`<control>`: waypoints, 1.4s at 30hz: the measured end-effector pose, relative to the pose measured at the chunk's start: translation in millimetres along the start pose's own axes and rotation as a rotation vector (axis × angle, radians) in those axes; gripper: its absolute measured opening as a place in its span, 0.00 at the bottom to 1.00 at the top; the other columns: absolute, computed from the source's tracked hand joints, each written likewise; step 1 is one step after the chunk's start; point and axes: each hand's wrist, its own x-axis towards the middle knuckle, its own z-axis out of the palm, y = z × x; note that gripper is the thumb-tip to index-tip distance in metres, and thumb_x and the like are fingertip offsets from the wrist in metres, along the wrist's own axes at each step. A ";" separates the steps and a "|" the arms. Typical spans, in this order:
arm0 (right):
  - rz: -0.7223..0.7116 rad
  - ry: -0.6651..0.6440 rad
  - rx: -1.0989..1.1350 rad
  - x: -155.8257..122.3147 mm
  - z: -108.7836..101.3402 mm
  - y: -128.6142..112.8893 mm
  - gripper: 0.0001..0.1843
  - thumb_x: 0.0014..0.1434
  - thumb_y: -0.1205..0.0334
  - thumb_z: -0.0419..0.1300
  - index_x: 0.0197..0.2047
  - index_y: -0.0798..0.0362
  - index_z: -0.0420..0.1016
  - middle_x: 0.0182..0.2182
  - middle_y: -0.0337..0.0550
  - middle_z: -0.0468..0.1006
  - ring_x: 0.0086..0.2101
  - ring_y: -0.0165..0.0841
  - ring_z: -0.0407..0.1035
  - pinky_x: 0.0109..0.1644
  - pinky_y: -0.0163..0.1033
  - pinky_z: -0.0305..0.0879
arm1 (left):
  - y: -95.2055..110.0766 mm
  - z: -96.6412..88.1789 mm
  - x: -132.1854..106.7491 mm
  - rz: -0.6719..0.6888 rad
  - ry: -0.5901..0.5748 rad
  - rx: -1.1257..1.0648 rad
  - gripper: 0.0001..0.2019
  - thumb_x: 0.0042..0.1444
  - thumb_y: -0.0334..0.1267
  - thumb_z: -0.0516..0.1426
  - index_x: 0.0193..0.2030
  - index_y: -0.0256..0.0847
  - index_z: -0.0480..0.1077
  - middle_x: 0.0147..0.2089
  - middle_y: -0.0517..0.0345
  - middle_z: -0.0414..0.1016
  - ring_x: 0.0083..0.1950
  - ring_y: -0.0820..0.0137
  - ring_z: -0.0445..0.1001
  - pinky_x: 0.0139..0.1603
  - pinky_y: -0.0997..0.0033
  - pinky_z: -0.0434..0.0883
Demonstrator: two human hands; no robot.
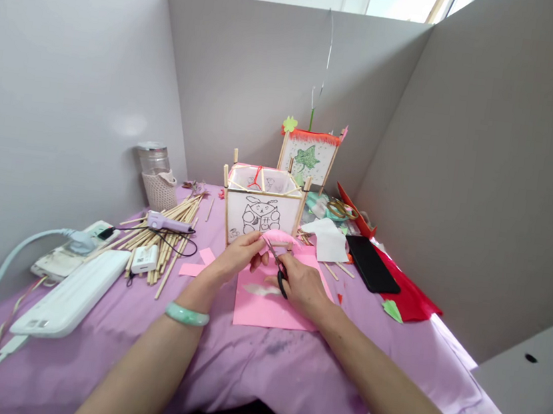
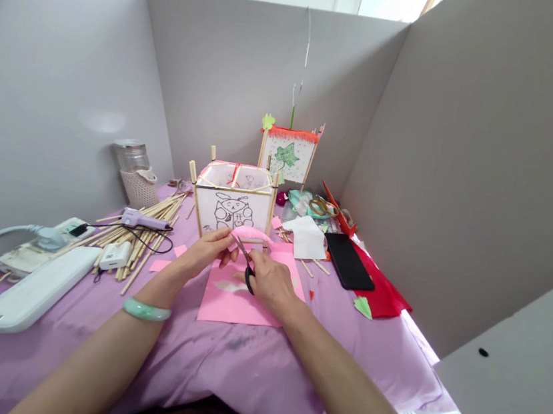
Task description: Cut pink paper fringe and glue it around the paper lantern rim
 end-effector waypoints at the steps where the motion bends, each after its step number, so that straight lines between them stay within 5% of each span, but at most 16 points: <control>1: 0.007 0.001 -0.001 0.3 -0.1 -0.6 0.16 0.58 0.51 0.57 0.43 0.54 0.66 0.33 0.42 0.76 0.32 0.33 0.72 0.31 0.33 0.56 | 0.0 -0.1 0.1 -0.001 -0.003 -0.002 0.10 0.58 0.42 0.51 0.33 0.37 0.62 0.24 0.62 0.68 0.17 0.80 0.62 0.19 0.78 0.58; 28: 0.045 -0.003 -0.020 2.3 2.1 -0.2 0.14 0.60 0.52 0.55 0.42 0.54 0.68 0.30 0.42 0.77 0.32 0.34 0.73 0.31 0.33 0.57 | 1.7 1.7 -2.2 -0.040 -0.115 0.058 0.11 0.58 0.41 0.50 0.28 0.39 0.57 0.23 0.62 0.68 0.18 0.79 0.63 0.20 0.77 0.58; 42: -0.038 0.006 0.048 -0.2 0.4 5.0 0.16 0.58 0.50 0.56 0.43 0.52 0.65 0.34 0.41 0.75 0.32 0.32 0.69 0.31 0.34 0.55 | 0.7 -0.1 -0.1 0.008 -0.032 0.055 0.10 0.59 0.42 0.50 0.33 0.37 0.63 0.24 0.62 0.67 0.18 0.80 0.62 0.19 0.78 0.58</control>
